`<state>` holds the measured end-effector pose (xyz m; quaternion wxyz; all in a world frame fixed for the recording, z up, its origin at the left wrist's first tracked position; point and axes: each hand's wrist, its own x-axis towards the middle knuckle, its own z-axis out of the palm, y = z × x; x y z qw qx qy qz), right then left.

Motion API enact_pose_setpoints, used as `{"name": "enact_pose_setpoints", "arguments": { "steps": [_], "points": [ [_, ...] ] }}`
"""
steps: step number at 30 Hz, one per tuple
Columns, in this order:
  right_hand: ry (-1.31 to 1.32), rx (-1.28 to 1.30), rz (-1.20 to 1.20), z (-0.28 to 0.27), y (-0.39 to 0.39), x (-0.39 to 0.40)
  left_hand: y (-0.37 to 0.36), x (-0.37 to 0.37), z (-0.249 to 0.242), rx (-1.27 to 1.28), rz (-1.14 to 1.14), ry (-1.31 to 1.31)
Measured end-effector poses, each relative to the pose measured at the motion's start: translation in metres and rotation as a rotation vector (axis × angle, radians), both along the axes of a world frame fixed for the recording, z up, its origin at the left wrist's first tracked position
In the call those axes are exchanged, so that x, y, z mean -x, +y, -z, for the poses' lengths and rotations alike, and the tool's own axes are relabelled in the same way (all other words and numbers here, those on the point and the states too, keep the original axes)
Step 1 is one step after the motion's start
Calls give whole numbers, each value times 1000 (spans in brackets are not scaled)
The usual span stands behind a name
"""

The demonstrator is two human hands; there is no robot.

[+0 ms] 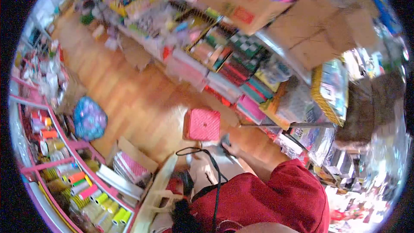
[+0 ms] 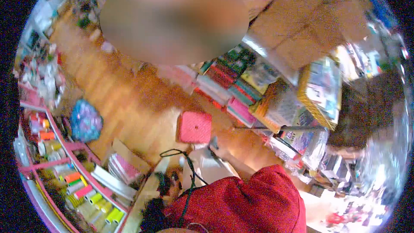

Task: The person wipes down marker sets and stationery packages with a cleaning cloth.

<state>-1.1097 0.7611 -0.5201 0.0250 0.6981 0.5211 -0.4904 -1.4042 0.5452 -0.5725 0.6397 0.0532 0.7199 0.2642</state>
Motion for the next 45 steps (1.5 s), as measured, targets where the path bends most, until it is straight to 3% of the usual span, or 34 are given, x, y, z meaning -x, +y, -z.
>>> {"name": "enact_pose_setpoints", "arguments": {
  "steps": [2,3,4,5,6,8,11,12,15,16,20,21,22,23,24,25,27,30,34,35,36,37,38,39,40,41,45],
  "points": [
    [26,24,-42,-37,-27,-20,7,10,12,-42,74,-3],
    [-40,46,-10,56,-61,-60,13,15,18,-54,137,-15],
    [-23,-38,-2,41,-75,-67,30,18,19,-89,125,9],
    [23,-37,83,110,-99,-101,68,21,-69,60,229,259],
    [-33,-42,92,85,-108,-103,80,11,-81,-243,-163,61],
    [-134,-6,166,37,-120,-108,120,19,-103,-237,-46,82],
    [-262,41,289,-14,-135,-114,159,32,-45,-612,15,-12],
    [-293,48,330,-28,-137,-114,174,29,-61,-621,3,-14],
    [-351,56,395,-64,-133,-114,221,-4,-176,-702,-4,90],
    [-337,57,395,-71,-130,-115,233,-14,-203,-783,14,191],
    [-159,44,286,-75,-104,-142,299,-38,-271,-1176,43,88],
    [-156,30,264,-79,-99,-147,314,-41,-300,-1258,139,155],
    [-153,13,242,-84,-90,-150,324,-56,-345,-1391,24,102],
    [-151,-4,220,-88,-82,-157,340,-61,-365,-1465,8,238],
    [-142,-20,203,-88,-76,-169,337,-72,-426,-1429,62,274],
    [-133,-36,185,-84,-69,-182,352,-76,-448,-1533,93,534],
    [-93,-90,203,-92,-58,-199,361,-95,-508,-1617,63,480],
    [-84,-192,343,-109,-39,-220,373,-132,-560,-1746,221,669],
    [49,-286,441,-101,-19,-247,381,-209,-567,-1814,591,537],
    [-46,-359,482,-106,-21,-246,385,-228,-563,-1849,716,629],
    [70,-400,406,-90,-15,-257,389,-246,-557,-1881,846,712],
    [125,-594,434,-97,-19,-251,393,-263,-551,-1910,886,719],
    [146,-528,408,-133,-17,-244,395,-280,-542,-1940,930,714],
    [44,-384,433,-119,-16,-249,401,-294,-533,-1962,965,733],
    [55,-403,429,-98,-17,-255,403,-306,-529,-1946,1004,769],
    [26,-330,402,-125,-18,-250,405,-316,-522,-1934,1003,803],
    [56,-354,509,-144,-36,-246,417,-342,-508,-1898,922,828]
  ]
}}
